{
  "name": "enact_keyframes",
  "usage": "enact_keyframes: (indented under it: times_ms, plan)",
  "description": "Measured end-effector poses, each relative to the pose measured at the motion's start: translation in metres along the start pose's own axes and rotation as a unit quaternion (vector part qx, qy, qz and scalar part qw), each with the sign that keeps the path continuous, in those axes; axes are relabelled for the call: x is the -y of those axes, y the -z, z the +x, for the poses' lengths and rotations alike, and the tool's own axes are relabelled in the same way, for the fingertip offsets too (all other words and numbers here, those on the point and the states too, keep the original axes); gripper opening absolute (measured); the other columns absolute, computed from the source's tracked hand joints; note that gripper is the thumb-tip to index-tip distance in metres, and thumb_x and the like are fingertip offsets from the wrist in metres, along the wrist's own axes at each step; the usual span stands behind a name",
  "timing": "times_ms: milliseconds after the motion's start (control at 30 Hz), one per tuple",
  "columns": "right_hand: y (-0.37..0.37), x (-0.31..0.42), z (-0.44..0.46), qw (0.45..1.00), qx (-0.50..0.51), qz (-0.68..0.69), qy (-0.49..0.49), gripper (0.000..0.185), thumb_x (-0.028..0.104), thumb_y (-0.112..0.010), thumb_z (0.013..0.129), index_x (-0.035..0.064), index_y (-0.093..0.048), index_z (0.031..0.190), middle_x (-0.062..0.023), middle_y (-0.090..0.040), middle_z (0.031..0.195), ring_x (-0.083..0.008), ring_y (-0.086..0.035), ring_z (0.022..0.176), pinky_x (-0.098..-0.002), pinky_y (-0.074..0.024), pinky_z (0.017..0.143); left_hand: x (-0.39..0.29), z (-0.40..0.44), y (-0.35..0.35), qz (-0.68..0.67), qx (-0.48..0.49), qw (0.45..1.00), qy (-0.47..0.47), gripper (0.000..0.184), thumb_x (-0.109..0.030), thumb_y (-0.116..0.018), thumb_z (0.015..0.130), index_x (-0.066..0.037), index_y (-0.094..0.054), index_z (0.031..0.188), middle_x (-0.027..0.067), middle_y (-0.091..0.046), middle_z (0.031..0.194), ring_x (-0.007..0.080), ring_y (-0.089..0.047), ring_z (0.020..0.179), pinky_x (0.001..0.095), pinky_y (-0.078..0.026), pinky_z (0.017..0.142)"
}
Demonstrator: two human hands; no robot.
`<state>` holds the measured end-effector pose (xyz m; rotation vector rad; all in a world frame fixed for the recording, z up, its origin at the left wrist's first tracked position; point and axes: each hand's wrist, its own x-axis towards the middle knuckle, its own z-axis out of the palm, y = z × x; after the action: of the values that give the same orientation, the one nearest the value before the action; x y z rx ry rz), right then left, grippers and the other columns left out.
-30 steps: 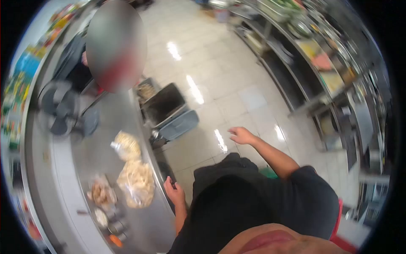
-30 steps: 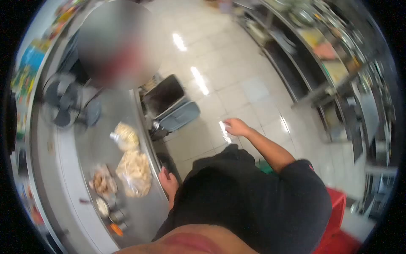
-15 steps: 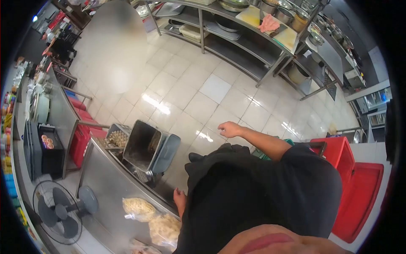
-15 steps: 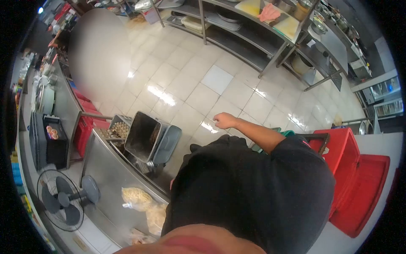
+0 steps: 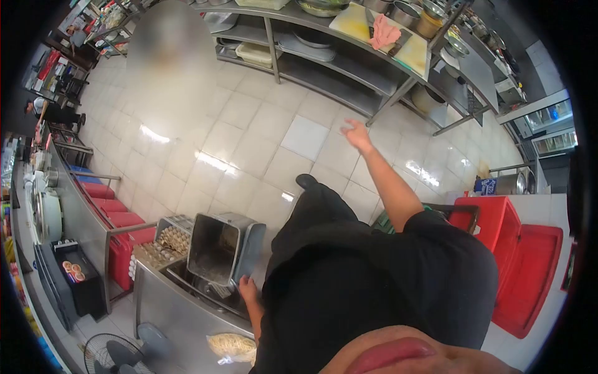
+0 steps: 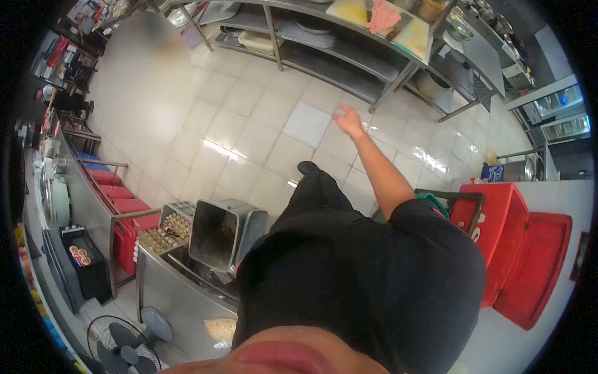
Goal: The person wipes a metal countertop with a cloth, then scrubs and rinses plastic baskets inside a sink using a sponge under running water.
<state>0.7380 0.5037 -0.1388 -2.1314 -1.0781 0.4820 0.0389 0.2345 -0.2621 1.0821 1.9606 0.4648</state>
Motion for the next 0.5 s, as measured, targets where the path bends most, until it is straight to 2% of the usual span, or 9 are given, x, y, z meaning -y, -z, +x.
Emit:
enact_keyframes:
  times_ms: [100, 133, 200, 233, 333, 400, 433, 467, 500]
  plan:
    - [0.023, -0.016, 0.117, 0.982, -0.073, 0.156, -0.082, 0.053, 0.022, -0.072, 0.086, 0.0001, -0.057, 0.132, -0.0133, -0.067, 0.121, -0.0190, -0.063, 0.087, -0.0321, -0.0526, 0.070, -0.013, 0.016, -0.013, -0.042, -0.039, 0.998, 0.002, 0.040, -0.009, -0.061, 0.086, 0.006, -0.058, 0.123, 0.0164, -0.068, 0.104, 0.0246, -0.065, 0.095, 0.0355, -0.051, 0.087]
    - [0.042, 0.000, 0.151, 0.964, -0.112, 0.217, -0.102, 0.052, 0.022, -0.072, 0.087, -0.0005, -0.058, 0.132, -0.0119, -0.067, 0.120, -0.0187, -0.063, 0.088, -0.0316, -0.0521, 0.068, -0.024, 0.025, -0.010, -0.042, 0.050, 0.994, 0.085, 0.040, -0.011, -0.063, 0.088, 0.005, -0.057, 0.124, 0.0168, -0.068, 0.108, 0.0252, -0.065, 0.099, 0.0365, -0.051, 0.088]
    - [0.072, -0.004, 0.228, 0.955, -0.168, 0.230, -0.080, 0.053, 0.024, -0.070, 0.089, 0.0002, -0.056, 0.134, -0.0112, -0.069, 0.113, -0.0184, -0.062, 0.086, -0.0328, -0.0519, 0.069, -0.061, 0.031, -0.031, 0.009, 0.079, 0.997, 0.024, 0.042, -0.013, -0.065, 0.089, 0.003, -0.057, 0.127, 0.0174, -0.068, 0.111, 0.0246, -0.065, 0.100, 0.0355, -0.051, 0.088]
    - [0.098, -0.001, 0.256, 0.978, -0.193, 0.071, -0.022, 0.054, 0.026, -0.069, 0.089, 0.0024, -0.054, 0.136, -0.0115, -0.068, 0.114, -0.0198, -0.062, 0.085, -0.0351, -0.0519, 0.072, -0.080, 0.030, -0.034, 0.034, 0.086, 0.996, -0.003, 0.043, -0.014, -0.066, 0.089, 0.003, -0.057, 0.128, 0.0178, -0.068, 0.113, 0.0243, -0.065, 0.100, 0.0351, -0.051, 0.088]
    - [0.136, -0.015, 0.362, 0.971, -0.143, 0.162, -0.105, 0.059, 0.018, -0.065, 0.086, 0.0034, -0.048, 0.141, -0.0135, -0.057, 0.135, -0.0276, -0.058, 0.110, -0.0407, -0.0465, 0.093, -0.126, 0.045, -0.058, -0.033, 0.117, 0.993, -0.005, 0.046, -0.022, -0.066, 0.092, -0.001, -0.058, 0.131, 0.0155, -0.069, 0.116, 0.0219, -0.065, 0.103, 0.0334, -0.050, 0.089]
    - [0.144, -0.020, 0.406, 0.936, -0.270, -0.143, 0.174, 0.071, 0.033, -0.070, 0.085, 0.0061, -0.045, 0.145, -0.0207, -0.051, 0.144, -0.0340, -0.047, 0.133, -0.0409, -0.0366, 0.109, -0.166, 0.040, -0.074, 0.002, 0.066, 0.996, 0.068, 0.045, -0.020, -0.064, 0.091, -0.001, -0.058, 0.131, 0.0160, -0.067, 0.119, 0.0223, -0.065, 0.107, 0.0342, -0.051, 0.089]
    - [0.170, 0.042, 0.385, 0.831, -0.349, -0.326, 0.286, 0.088, 0.020, -0.076, 0.078, 0.0084, -0.031, 0.153, -0.0185, -0.043, 0.151, -0.0308, -0.040, 0.139, -0.0380, -0.0323, 0.113, -0.198, 0.035, -0.074, 0.038, 0.037, 0.997, 0.060, 0.045, -0.019, -0.064, 0.090, -0.001, -0.058, 0.131, 0.0167, -0.067, 0.119, 0.0225, -0.065, 0.106, 0.0341, -0.051, 0.089]
    - [0.172, 0.046, 0.388, 0.848, -0.317, -0.319, 0.280, 0.098, 0.007, -0.077, 0.072, 0.0103, -0.025, 0.155, -0.0203, -0.047, 0.147, -0.0340, -0.045, 0.133, -0.0388, -0.0357, 0.110, -0.217, 0.037, -0.079, -0.050, 0.027, 0.997, 0.050, 0.046, -0.020, -0.064, 0.089, -0.002, -0.058, 0.131, 0.0185, -0.069, 0.114, 0.0241, -0.065, 0.106, 0.0344, -0.051, 0.089]
    - [0.167, 0.027, 0.405, 0.874, -0.268, -0.321, 0.247, 0.080, 0.014, -0.073, 0.075, 0.0063, -0.034, 0.144, -0.0227, -0.051, 0.139, -0.0367, -0.050, 0.126, -0.0418, -0.0387, 0.104, -0.232, 0.041, -0.081, -0.065, 0.030, 0.994, 0.082, 0.047, -0.020, -0.064, 0.087, -0.002, -0.059, 0.130, 0.0198, -0.070, 0.112, 0.0259, -0.066, 0.105, 0.0351, -0.051, 0.089]
